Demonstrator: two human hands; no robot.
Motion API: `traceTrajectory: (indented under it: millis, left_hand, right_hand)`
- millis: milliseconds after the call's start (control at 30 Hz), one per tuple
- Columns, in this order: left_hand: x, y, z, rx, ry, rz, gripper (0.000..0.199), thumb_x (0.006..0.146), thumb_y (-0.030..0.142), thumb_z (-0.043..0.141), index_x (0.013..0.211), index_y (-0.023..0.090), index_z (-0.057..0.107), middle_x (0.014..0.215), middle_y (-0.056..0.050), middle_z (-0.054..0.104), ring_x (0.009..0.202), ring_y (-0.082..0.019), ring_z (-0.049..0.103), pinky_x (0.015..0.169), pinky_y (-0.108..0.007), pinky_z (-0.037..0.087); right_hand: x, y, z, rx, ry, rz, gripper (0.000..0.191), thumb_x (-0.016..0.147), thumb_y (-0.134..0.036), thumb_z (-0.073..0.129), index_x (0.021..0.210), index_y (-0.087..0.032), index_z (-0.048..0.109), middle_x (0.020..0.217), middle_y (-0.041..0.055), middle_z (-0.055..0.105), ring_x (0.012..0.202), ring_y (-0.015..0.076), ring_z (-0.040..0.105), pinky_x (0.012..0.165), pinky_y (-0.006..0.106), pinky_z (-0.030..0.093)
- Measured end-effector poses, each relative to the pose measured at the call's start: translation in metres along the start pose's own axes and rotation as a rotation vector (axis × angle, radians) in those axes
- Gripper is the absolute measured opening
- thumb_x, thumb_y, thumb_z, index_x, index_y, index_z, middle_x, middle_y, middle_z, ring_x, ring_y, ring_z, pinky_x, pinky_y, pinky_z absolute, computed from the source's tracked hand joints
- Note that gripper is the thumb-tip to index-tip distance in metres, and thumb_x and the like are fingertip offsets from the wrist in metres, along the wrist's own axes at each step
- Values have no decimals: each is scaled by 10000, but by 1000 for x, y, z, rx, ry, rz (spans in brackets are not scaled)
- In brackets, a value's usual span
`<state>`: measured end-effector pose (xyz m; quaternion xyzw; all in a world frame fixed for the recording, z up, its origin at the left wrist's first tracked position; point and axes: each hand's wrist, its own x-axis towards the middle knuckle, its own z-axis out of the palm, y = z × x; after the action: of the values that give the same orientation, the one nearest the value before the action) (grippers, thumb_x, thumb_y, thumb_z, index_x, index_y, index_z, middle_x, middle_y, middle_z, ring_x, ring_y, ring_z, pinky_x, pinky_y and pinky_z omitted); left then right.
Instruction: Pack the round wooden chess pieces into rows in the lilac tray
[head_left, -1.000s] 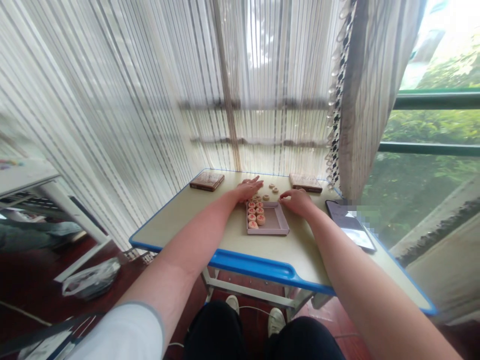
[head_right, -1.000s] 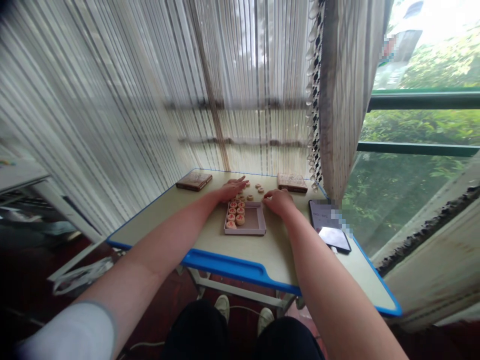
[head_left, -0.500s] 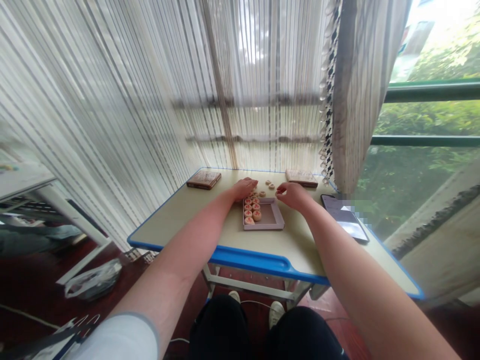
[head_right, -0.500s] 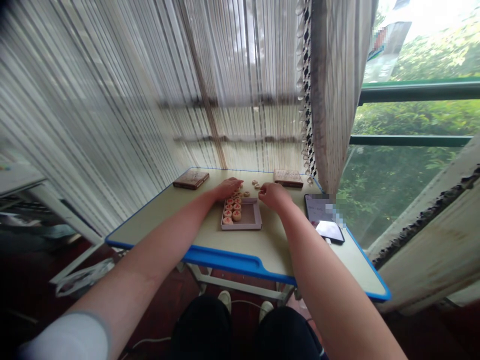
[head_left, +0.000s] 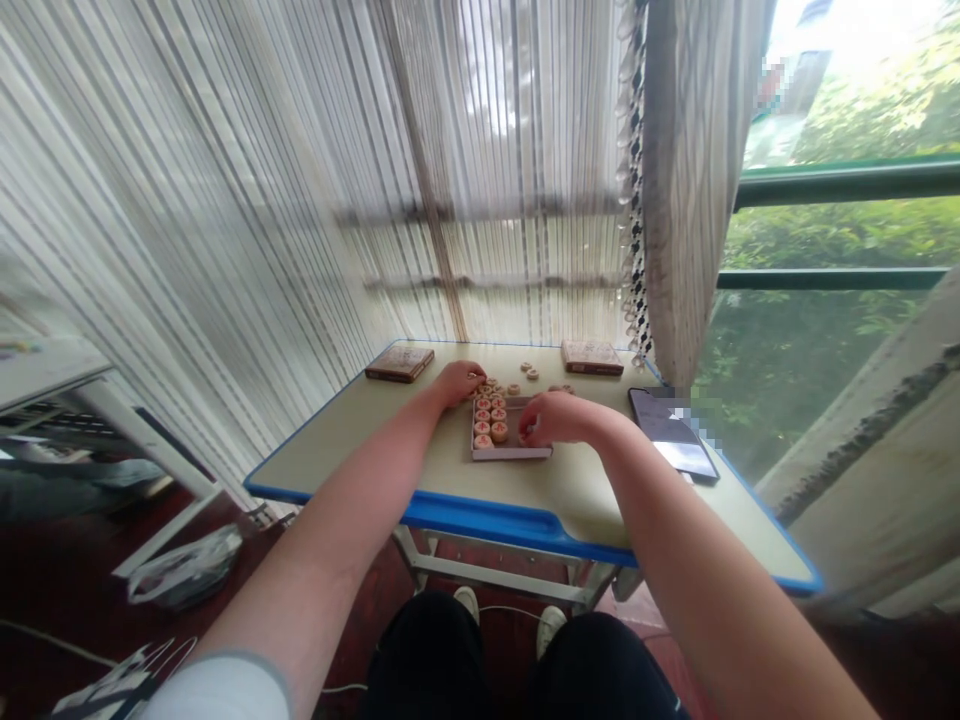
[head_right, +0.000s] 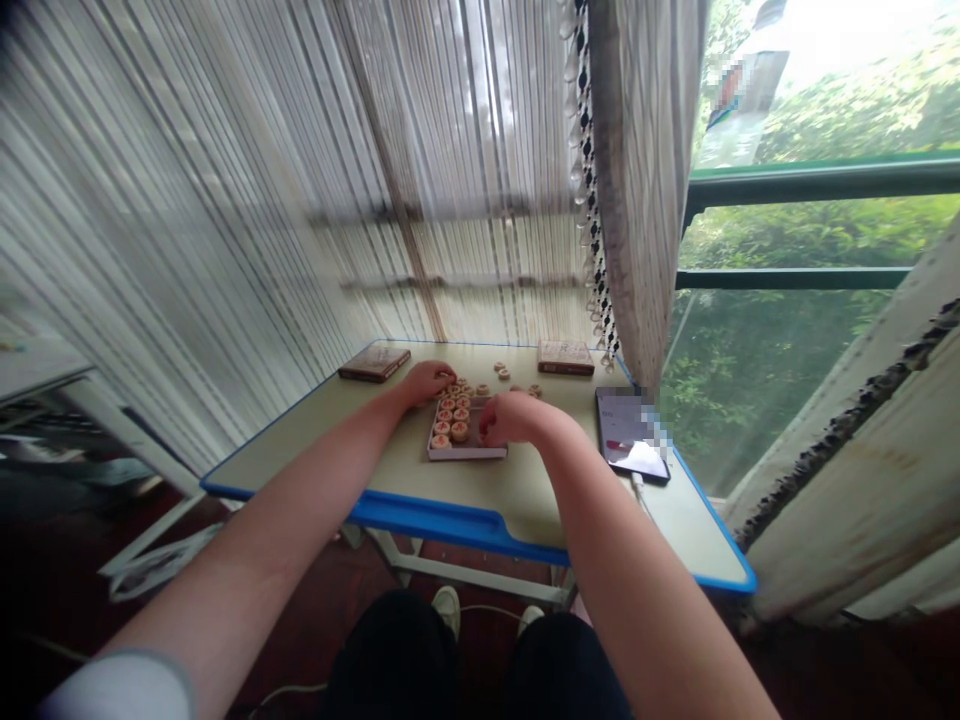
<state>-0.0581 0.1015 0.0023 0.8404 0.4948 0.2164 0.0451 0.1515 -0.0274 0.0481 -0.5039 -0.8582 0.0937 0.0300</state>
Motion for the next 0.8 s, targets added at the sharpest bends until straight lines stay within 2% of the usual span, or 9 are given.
traceTrajectory:
  millis: [167,333,533,600,733,800]
  left_hand:
    - [-1,-2,-3,-4,19,-56,261,760,285,521,914,179,703,876,-47,702,836,-172,618,789,-264,462]
    - [-2,0,-5,-5,18,-64,271,756,286,523,915,166,708,861,-58,705,819,-175,624,773,-259,466]
    - [-2,-1,-4,15,18,-62,276,762,294,519,927,173,703,885,-53,704,830,-167,623,782,-250,459]
    - [-1,-2,-3,20,19,-54,276,761,301,520,923,174,704,884,-54,704,825,-169,623,775,-250,459]
    - [1,-3,-2,38,21,-26,280,768,307,512,922,173,704,887,-62,702,828,-176,620,775,-260,458]
    - [1,-3,-2,55,13,-23,280,771,304,510,928,176,702,899,-61,701,842,-178,619,787,-262,456]
  right_hand:
    - [-4,-2,-7,198,-87,25,313,629,-466,645,876,-291,722,818,-9,685,736,167,588,646,248,413]
    - [-2,-1,-7,202,-23,94,239,644,-373,645,847,-278,729,786,-13,691,729,160,596,650,241,417]
    - [6,3,3,215,-89,10,242,641,-338,638,864,-307,725,790,-43,689,711,144,591,647,231,418]
    - [6,3,3,219,-74,18,260,637,-337,638,881,-309,722,777,-41,686,707,141,585,642,227,416]
    - [6,1,2,191,37,72,257,648,-386,626,857,-275,726,706,-15,671,672,145,572,606,233,406]
    - [6,1,2,188,16,74,254,639,-428,633,802,-261,732,690,-10,669,659,148,573,591,236,402]
